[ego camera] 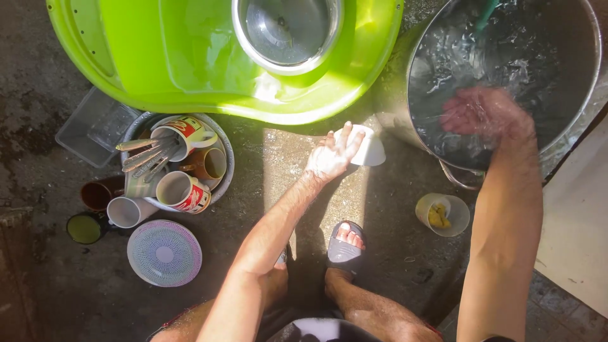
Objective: Washing various dishes including plates, bowls, and a large metal pot using a sponge and soap in an outdoor area.
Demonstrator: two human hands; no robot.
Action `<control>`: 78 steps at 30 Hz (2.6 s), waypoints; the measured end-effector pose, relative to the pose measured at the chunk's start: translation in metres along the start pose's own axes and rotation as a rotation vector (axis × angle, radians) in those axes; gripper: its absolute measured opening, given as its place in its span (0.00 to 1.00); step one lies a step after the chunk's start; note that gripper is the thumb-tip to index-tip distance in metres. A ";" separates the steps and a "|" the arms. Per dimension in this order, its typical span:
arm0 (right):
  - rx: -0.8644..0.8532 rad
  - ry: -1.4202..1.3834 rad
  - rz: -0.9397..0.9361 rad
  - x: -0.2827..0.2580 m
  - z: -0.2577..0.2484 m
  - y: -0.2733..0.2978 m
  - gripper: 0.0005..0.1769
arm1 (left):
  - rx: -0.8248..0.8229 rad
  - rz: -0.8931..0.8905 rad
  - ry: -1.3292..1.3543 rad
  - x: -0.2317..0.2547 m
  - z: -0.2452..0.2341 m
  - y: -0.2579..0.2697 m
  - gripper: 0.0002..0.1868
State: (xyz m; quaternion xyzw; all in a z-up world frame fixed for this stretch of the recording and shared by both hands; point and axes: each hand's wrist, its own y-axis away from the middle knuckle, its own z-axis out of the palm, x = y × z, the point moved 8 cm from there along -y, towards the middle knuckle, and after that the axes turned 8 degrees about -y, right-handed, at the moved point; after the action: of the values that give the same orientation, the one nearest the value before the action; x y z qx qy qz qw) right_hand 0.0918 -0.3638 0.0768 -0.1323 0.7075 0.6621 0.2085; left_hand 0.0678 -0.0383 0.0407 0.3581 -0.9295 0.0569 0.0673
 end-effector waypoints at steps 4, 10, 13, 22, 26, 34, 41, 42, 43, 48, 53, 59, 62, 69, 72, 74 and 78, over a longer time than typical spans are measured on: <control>-0.356 0.041 -0.083 -0.019 0.099 0.050 0.20 | 0.003 0.050 -0.041 0.003 0.004 -0.015 0.30; -0.041 1.527 -0.599 -0.035 0.185 0.106 0.16 | 0.135 0.160 -0.046 0.011 -0.016 -0.030 0.32; 0.143 0.855 -0.764 -0.073 0.127 0.118 0.19 | 0.111 0.163 0.010 0.008 -0.034 -0.030 0.29; 0.392 0.171 -0.138 0.002 -0.037 0.004 0.18 | -0.166 -0.111 0.391 -0.005 -0.023 -0.035 0.30; -0.173 0.095 -0.059 0.007 0.031 0.011 0.21 | -0.409 -0.508 0.861 -0.019 0.031 -0.021 0.28; -0.239 0.930 -0.434 -0.037 0.172 0.107 0.21 | -0.323 -0.500 0.983 -0.006 0.125 -0.022 0.26; 0.418 0.436 -0.379 -0.015 -0.022 0.014 0.16 | -0.190 -0.399 0.710 -0.001 -0.015 -0.019 0.33; 0.436 0.252 -0.291 0.004 -0.058 -0.021 0.13 | -0.159 -0.323 0.585 0.004 -0.020 -0.020 0.33; 0.429 0.261 -0.297 0.002 -0.059 -0.022 0.13 | -0.152 -0.334 0.585 0.003 -0.022 -0.019 0.33; -0.041 0.158 -0.070 -0.013 0.033 0.023 0.17 | 0.100 0.062 0.062 0.025 -0.063 -0.018 0.27; -0.049 0.956 -0.516 -0.029 0.170 0.122 0.22 | 0.056 -0.038 0.173 0.022 -0.043 -0.034 0.24; 0.806 1.888 -1.151 -0.021 0.232 0.209 0.42 | 0.396 0.153 -0.132 0.025 -0.081 -0.017 0.23; 0.742 1.802 -1.008 -0.032 0.266 0.234 0.62 | 0.633 0.335 -0.268 0.031 -0.132 -0.002 0.26; 0.466 1.224 -1.043 -0.050 0.288 0.220 0.53 | 0.838 0.343 -0.158 -0.011 -0.231 0.020 0.24; 0.105 1.180 -1.449 -0.065 0.335 0.225 0.32 | 0.848 0.120 -0.172 -0.069 -0.247 0.062 0.19; 0.013 1.204 -1.486 -0.066 0.384 0.218 0.27 | 0.772 0.031 -0.151 -0.110 -0.256 0.115 0.16; -0.340 1.187 -1.422 -0.031 0.482 0.179 0.14 | 0.701 -0.549 0.110 -0.186 -0.251 0.261 0.12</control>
State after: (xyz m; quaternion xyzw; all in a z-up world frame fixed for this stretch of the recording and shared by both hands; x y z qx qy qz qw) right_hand 0.0943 0.1277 0.2315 -0.8777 0.3451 0.2984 0.1468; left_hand 0.0498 0.3151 0.2419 0.5890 -0.7196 0.3677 0.0039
